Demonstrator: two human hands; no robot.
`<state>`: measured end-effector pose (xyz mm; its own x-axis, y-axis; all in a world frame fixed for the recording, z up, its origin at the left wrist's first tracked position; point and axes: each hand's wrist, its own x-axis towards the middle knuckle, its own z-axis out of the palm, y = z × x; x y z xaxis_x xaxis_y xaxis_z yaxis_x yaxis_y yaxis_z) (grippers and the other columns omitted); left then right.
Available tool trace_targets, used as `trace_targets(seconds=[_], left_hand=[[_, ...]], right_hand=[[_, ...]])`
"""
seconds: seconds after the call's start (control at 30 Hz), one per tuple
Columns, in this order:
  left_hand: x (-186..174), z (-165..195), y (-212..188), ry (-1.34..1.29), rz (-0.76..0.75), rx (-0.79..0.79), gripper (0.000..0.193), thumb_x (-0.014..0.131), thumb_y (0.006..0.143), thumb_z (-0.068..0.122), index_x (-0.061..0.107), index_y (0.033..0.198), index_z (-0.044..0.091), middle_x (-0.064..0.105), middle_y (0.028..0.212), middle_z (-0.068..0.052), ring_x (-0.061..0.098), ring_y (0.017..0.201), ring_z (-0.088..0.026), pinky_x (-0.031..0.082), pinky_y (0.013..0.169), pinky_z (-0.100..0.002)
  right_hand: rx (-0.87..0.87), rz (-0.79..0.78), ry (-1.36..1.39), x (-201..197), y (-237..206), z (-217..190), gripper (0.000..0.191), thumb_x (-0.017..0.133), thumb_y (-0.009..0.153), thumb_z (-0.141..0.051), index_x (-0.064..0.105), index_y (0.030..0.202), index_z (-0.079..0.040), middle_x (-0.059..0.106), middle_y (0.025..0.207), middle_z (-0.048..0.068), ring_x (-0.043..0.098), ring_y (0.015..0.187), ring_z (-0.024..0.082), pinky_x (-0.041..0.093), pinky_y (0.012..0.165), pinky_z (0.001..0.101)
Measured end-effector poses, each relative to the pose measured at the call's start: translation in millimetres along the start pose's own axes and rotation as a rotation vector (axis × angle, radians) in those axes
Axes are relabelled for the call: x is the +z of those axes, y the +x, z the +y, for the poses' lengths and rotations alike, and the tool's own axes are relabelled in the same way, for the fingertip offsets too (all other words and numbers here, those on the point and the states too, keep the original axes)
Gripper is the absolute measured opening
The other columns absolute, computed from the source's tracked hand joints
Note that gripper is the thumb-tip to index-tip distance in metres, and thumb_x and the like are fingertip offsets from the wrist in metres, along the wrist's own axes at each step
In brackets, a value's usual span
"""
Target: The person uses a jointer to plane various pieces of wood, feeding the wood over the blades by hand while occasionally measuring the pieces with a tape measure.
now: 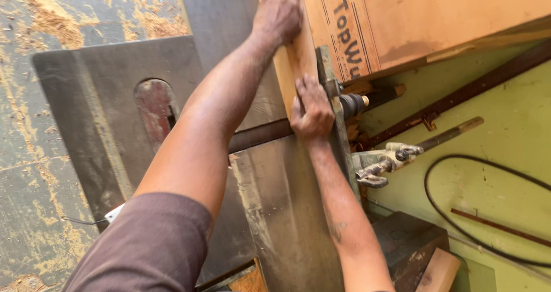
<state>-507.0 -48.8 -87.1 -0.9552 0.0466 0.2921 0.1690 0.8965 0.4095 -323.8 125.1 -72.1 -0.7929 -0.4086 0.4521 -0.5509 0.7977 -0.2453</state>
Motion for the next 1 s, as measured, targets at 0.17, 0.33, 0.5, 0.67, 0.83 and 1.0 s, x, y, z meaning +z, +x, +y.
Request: trace_targets(seconds=[0.17, 0.33, 0.5, 0.67, 0.83, 1.0], left_hand=[[-53.6, -32.0, -88.7, -0.374, 0.018, 0.121, 0.067, 0.061, 0.102, 0.037, 0.041, 0.153, -0.001, 0.040, 0.151, -0.034, 0.034, 0.144, -0.052, 0.034, 0.116, -0.056], [-170.1, -91.7, -350.5, -0.313, 0.155, -0.034, 0.056, 0.069, 0.096, 0.026, 0.053, 0.149, 0.014, 0.059, 0.141, -0.023, 0.055, 0.133, -0.040, 0.044, 0.112, -0.051], [-203.2, -60.7, -514.3, -0.084, -0.076, -0.286, 0.065, 0.077, 0.078, 0.038, 0.059, 0.138, 0.020, 0.045, 0.145, -0.022, 0.043, 0.132, -0.042, 0.037, 0.102, -0.058], [-186.4, -39.1, -536.8, -0.275, 0.243, -0.360, 0.043, 0.064, 0.099, 0.024, 0.059, 0.140, 0.011, 0.060, 0.129, -0.018, 0.056, 0.118, -0.037, 0.045, 0.101, -0.048], [-214.5, 18.8, -588.9, -0.845, 0.218, -0.687, 0.029, 0.059, 0.098, 0.022, 0.071, 0.120, 0.007, 0.070, 0.102, -0.014, 0.068, 0.083, -0.025, 0.054, 0.075, -0.035], [-240.0, 100.5, -656.1, -0.723, 0.140, -0.418, 0.032, 0.071, 0.098, 0.029, 0.068, 0.115, 0.002, 0.069, 0.103, -0.013, 0.068, 0.094, -0.019, 0.055, 0.080, -0.034]], right_hand=[[0.034, -0.053, -0.113, 37.7, 79.7, -9.0, 0.059, 0.067, 0.090, -0.022, 0.060, 0.147, -0.010, 0.041, 0.155, 0.035, 0.047, 0.140, 0.050, 0.039, 0.115, 0.0540], [0.288, -0.299, -0.180, 96.8, 172.0, -66.4, 0.089, 0.071, 0.078, -0.027, 0.035, 0.158, -0.012, 0.036, 0.148, 0.036, 0.041, 0.132, 0.053, 0.030, 0.114, 0.0625], [0.229, -0.007, -0.144, 118.2, 120.7, -172.8, 0.083, 0.075, 0.081, -0.033, 0.042, 0.154, -0.013, 0.042, 0.141, 0.035, 0.046, 0.125, 0.051, 0.037, 0.107, 0.0628], [0.342, -0.134, 0.145, 55.7, -33.4, -263.1, 0.078, 0.076, 0.076, -0.022, 0.050, 0.149, -0.022, 0.047, 0.142, 0.023, 0.046, 0.130, 0.046, 0.037, 0.109, 0.0594], [0.346, -0.137, 0.718, -27.4, -204.8, -276.0, 0.073, 0.078, 0.079, -0.023, 0.051, 0.146, -0.013, 0.051, 0.146, 0.018, 0.050, 0.137, 0.035, 0.041, 0.114, 0.0460], [0.336, -0.163, 0.587, -97.5, -336.4, -268.4, 0.055, 0.076, 0.089, -0.016, 0.060, 0.140, -0.005, 0.060, 0.140, 0.015, 0.056, 0.129, 0.030, 0.045, 0.108, 0.0418]])
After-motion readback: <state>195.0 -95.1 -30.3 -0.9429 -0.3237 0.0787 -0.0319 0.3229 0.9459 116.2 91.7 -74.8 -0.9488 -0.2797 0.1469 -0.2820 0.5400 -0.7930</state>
